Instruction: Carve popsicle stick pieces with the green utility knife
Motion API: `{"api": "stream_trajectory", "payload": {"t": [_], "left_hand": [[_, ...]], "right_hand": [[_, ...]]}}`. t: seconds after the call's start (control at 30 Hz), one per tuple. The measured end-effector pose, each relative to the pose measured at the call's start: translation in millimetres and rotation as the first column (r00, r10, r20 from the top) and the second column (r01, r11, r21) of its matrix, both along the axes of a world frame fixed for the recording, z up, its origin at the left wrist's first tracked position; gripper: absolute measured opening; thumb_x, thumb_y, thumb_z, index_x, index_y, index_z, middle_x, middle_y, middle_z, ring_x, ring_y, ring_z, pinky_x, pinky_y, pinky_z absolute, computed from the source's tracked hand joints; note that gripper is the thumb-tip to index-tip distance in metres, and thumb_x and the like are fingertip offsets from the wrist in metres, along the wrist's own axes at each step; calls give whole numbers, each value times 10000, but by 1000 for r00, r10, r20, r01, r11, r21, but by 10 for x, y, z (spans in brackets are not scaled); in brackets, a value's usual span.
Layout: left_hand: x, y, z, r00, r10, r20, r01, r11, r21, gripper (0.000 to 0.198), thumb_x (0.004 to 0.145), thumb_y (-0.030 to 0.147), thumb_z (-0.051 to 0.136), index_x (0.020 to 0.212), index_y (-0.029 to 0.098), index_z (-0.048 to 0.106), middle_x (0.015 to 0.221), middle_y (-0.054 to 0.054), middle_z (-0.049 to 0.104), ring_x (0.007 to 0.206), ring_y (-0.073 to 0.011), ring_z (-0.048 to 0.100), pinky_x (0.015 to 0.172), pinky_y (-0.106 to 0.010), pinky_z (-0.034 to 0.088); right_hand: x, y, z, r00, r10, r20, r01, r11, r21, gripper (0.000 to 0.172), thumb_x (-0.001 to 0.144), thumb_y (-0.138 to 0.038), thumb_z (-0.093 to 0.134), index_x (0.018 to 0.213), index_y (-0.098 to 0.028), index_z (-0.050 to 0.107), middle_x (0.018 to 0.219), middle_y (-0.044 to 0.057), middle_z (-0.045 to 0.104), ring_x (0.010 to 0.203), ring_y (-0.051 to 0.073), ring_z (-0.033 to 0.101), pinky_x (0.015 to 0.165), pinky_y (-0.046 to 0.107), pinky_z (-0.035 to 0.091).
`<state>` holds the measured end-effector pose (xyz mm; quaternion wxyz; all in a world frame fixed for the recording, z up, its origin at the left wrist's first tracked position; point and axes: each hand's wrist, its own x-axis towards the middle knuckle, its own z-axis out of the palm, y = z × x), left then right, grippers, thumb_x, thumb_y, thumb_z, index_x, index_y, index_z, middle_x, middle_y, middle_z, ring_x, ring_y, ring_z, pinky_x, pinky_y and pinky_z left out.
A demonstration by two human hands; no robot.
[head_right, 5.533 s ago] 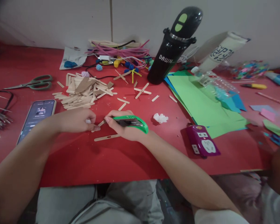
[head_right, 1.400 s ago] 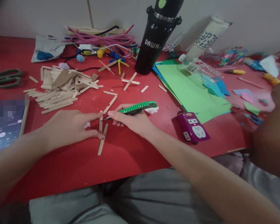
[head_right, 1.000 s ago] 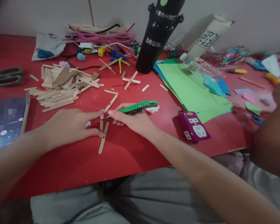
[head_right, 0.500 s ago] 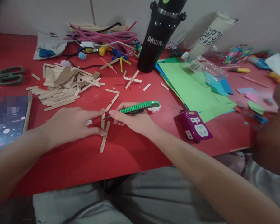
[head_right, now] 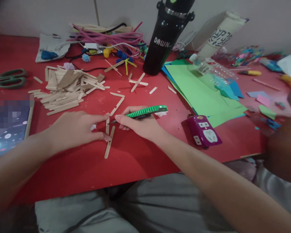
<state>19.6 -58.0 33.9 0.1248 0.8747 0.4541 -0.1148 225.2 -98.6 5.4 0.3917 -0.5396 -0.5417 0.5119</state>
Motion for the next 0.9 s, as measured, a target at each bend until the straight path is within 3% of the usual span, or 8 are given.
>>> {"api": "stream_trajectory", "payload": {"t": [0.3,0.9], "left_hand": [[1,-5,0,1000,1,-27,-1,1000,7,761,749,773,474,1386,357,511,1110,-93,704,996,-347,659,727,-375,470],[4,-12,-3,1000,1,-26,-1,1000,0,711,781,712,481,1390,346,506,1104,-95,704,990,-343,664,737,-378,480]], "right_hand": [[15,-10,-16,996,-81,-35,81,997,-12,245,783,-395,736,687,-177,680,640,12,695,592,109,640,630,246,546],[-26,-25,4,998,-58,-9,57,998,-33,248,784,-397,736,698,-170,683,647,10,701,592,96,640,621,217,545]]}}
